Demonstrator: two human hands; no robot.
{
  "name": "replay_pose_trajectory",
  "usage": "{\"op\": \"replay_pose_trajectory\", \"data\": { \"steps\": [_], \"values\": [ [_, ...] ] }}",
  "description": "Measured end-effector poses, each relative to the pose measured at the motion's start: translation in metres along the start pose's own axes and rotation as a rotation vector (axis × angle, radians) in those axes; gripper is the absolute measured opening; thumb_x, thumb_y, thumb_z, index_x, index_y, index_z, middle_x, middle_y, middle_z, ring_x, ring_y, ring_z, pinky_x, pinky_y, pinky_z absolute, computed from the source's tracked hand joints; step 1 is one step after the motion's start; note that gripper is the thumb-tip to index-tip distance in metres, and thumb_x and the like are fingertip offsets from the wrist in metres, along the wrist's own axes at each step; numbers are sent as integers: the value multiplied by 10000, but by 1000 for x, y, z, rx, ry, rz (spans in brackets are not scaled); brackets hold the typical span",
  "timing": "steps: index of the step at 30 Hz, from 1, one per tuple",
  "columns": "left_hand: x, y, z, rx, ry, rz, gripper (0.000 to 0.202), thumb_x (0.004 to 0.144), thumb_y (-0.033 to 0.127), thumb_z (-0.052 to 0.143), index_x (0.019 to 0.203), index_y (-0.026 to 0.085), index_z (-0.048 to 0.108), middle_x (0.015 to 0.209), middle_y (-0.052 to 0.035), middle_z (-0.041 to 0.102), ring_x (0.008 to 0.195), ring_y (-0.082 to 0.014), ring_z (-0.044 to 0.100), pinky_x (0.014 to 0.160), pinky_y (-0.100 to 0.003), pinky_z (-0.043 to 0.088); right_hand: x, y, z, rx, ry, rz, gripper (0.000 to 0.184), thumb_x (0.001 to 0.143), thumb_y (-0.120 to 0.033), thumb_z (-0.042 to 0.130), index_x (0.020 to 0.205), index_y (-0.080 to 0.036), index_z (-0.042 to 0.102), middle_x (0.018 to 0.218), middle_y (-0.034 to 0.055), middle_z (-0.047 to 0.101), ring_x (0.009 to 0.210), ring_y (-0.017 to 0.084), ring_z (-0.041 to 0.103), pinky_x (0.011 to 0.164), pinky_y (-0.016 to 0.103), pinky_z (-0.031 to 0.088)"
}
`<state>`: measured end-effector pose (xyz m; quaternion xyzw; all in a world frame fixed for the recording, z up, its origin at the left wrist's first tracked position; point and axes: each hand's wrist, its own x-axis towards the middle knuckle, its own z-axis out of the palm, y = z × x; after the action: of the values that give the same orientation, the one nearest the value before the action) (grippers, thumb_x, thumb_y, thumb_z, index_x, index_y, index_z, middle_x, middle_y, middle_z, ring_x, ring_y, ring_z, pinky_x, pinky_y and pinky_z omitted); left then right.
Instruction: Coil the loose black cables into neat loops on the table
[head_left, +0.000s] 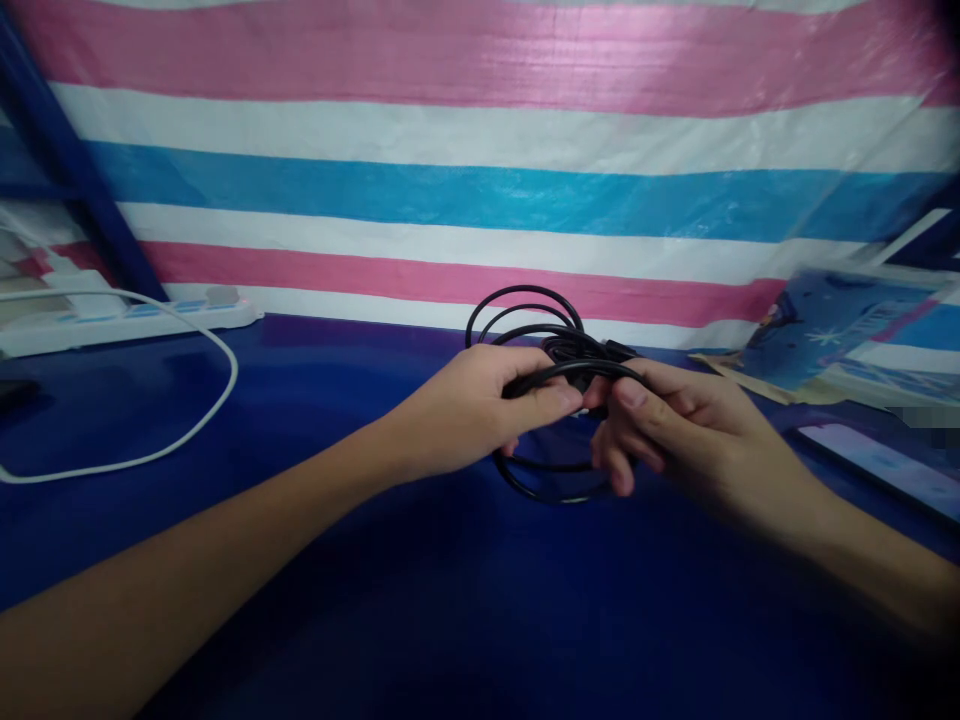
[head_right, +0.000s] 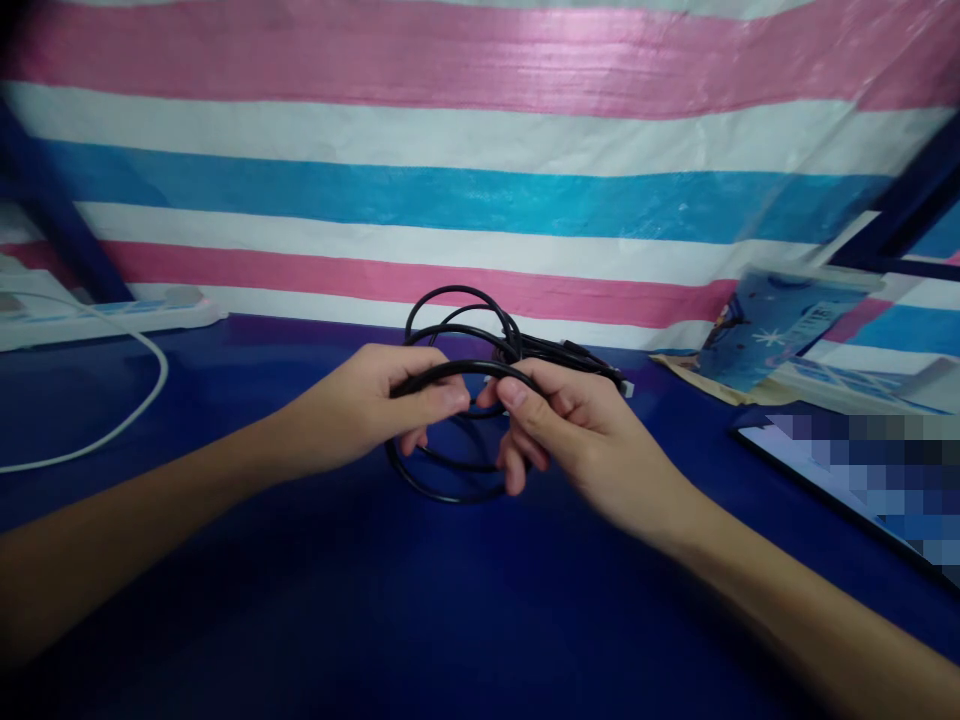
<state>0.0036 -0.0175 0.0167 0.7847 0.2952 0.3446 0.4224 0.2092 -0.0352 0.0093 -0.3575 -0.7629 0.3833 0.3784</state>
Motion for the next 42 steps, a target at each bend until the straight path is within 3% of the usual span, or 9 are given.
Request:
{"op": "replay_pose_trajectory", "data": {
  "steps": [4,7,12,18,24,28,31,36,42],
  "values": [
    [-3,8,-2,-135,-268,-146,272,830,379,583,675,157,553,615,17,573,616,-91,556,614,-208,426,-6,-6,3,-244,-30,-42,287,943,-430,472,857,-180,585,479,-32,516,403,79,468,393,193,319],
    [-7,16,2,-256,-317,-264,260,795,327,603,623,166,494,488,54,468,461,-58,448,495,-189,373,-9,-15,9,-350,-37,-104,297,934,-411,490,794,-171,595,498,-27,495,401,60,421,372,186,277],
    [-9,21,8,-430,-57,-303,269,745,235,615,576,176,415,435,99,281,359,-20,199,353,-189,155,-4,-13,15,9,-42,30,249,914,-409,534,821,-179,554,522,-38,505,442,82,494,440,192,380],
    [-3,14,1,-696,256,-166,384,741,164,538,453,199,287,386,86,168,322,-31,184,380,-224,277,0,-3,19,410,-45,83,266,911,-397,526,749,-188,560,636,19,577,814,195,662,743,309,516],
    [-3,11,-1,-764,-36,-227,365,780,186,560,486,184,345,433,53,333,404,-69,416,502,-241,455,-3,-5,10,408,-90,83,391,918,-412,507,602,-205,410,497,-55,253,486,115,491,706,310,489],
    [-6,16,0,-663,-148,-309,407,803,254,623,501,170,364,424,70,310,332,-24,270,358,-197,251,-3,-3,13,411,-161,106,406,921,-409,507,597,-189,398,510,-62,270,432,82,403,609,288,459],
    [-6,17,3,-641,-48,-314,480,794,232,608,463,178,265,380,80,205,321,-10,161,354,-215,110,-2,-1,19,409,-155,108,376,921,-396,519,628,-176,437,515,-58,331,482,86,469,622,267,458],
    [-5,16,4,-744,155,-215,415,754,161,560,479,184,250,389,78,168,319,-21,181,370,-217,211,-5,0,15,334,-204,42,168,858,-346,627,934,-206,574,864,20,662,871,145,634,786,261,495],
    [-4,21,5,-761,387,-167,287,850,306,475,600,189,397,472,35,370,441,-72,426,487,-225,418,-12,-7,32,-149,-266,-200,665,722,-278,767,1323,-272,483,1378,52,487,1306,211,438,1074,314,393]
  ]
}}
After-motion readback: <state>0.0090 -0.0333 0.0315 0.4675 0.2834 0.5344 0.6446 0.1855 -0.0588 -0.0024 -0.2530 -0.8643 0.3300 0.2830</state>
